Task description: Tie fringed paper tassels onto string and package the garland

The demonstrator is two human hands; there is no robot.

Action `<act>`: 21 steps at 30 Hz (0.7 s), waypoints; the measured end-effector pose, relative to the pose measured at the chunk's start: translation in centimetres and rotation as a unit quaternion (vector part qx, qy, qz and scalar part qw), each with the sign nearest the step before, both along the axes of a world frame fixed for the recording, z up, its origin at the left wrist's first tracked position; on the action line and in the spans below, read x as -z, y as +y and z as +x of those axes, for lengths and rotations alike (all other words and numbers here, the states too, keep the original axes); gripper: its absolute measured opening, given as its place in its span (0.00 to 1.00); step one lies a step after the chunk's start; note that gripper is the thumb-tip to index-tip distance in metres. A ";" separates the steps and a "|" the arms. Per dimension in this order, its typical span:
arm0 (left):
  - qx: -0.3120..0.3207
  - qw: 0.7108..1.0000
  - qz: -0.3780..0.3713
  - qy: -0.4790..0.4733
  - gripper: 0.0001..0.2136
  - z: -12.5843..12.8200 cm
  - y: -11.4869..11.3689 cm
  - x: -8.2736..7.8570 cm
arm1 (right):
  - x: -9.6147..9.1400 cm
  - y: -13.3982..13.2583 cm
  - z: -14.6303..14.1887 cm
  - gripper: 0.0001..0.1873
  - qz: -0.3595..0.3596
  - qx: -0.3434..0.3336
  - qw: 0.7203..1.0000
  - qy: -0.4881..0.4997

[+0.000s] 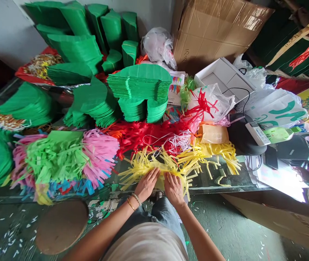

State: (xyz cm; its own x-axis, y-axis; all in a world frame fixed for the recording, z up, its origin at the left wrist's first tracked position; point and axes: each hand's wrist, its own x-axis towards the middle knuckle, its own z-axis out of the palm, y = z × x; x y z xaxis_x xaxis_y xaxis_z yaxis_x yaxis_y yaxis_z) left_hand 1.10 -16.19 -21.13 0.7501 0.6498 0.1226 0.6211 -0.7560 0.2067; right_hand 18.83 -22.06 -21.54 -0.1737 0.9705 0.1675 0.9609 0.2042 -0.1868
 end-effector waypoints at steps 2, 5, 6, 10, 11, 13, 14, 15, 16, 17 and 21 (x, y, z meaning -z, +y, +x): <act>-0.005 1.000 -0.002 -0.004 0.25 -0.1 0.2 -0.1 | -0.2 -0.1 0.0 0.23 -0.004 0.001 1.000 0.001; -0.005 1.000 -0.005 -0.013 0.22 0.4 0.8 -0.2 | -0.9 0.5 0.0 0.19 -0.008 0.003 1.000 0.005; -0.003 1.000 -0.007 -0.017 0.21 0.6 1.0 -0.3 | -1.2 0.8 0.0 0.17 -0.009 0.003 1.000 0.007; 0.001 0.999 -0.015 -0.042 0.18 1.7 2.1 -0.7 | -2.0 2.5 0.1 0.11 -0.012 -0.016 1.000 0.009; -0.003 0.999 -0.017 -0.049 0.17 1.9 2.3 -0.9 | -2.1 2.9 0.2 0.10 -0.013 -0.022 1.000 0.008; -0.015 0.998 -0.022 -0.062 0.15 2.1 2.6 -1.3 | -2.0 3.4 0.5 0.08 -0.015 -0.031 0.999 0.006; -0.019 0.997 -0.024 -0.068 0.14 2.1 2.7 -1.5 | -1.9 3.5 0.7 0.07 -0.015 -0.033 0.999 0.005; -0.023 0.997 -0.026 -0.073 0.13 2.1 2.8 -1.7 | -1.7 3.6 0.8 0.08 -0.015 -0.035 0.999 0.005; -0.024 0.996 -0.027 -0.078 0.12 2.1 2.9 -1.9 | -1.6 3.6 1.0 0.08 -0.015 -0.034 0.999 0.006; -0.025 0.996 -0.029 -0.082 0.12 2.1 3.0 -2.0 | -1.5 3.6 1.1 0.09 -0.014 -0.031 0.999 0.008; -0.040 0.994 -0.033 -0.096 0.11 1.9 3.4 -2.3 | -1.5 3.4 1.4 0.10 -0.011 -0.003 1.000 0.029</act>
State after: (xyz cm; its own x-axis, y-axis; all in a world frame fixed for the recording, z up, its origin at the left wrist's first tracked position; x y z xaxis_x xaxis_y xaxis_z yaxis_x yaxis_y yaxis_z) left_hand 3.05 -12.79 -18.86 0.6623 0.7185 0.2123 0.6238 -0.6858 0.3749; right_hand 20.27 -18.66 -20.02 -0.1708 0.9728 0.1562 0.9471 0.2058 -0.2463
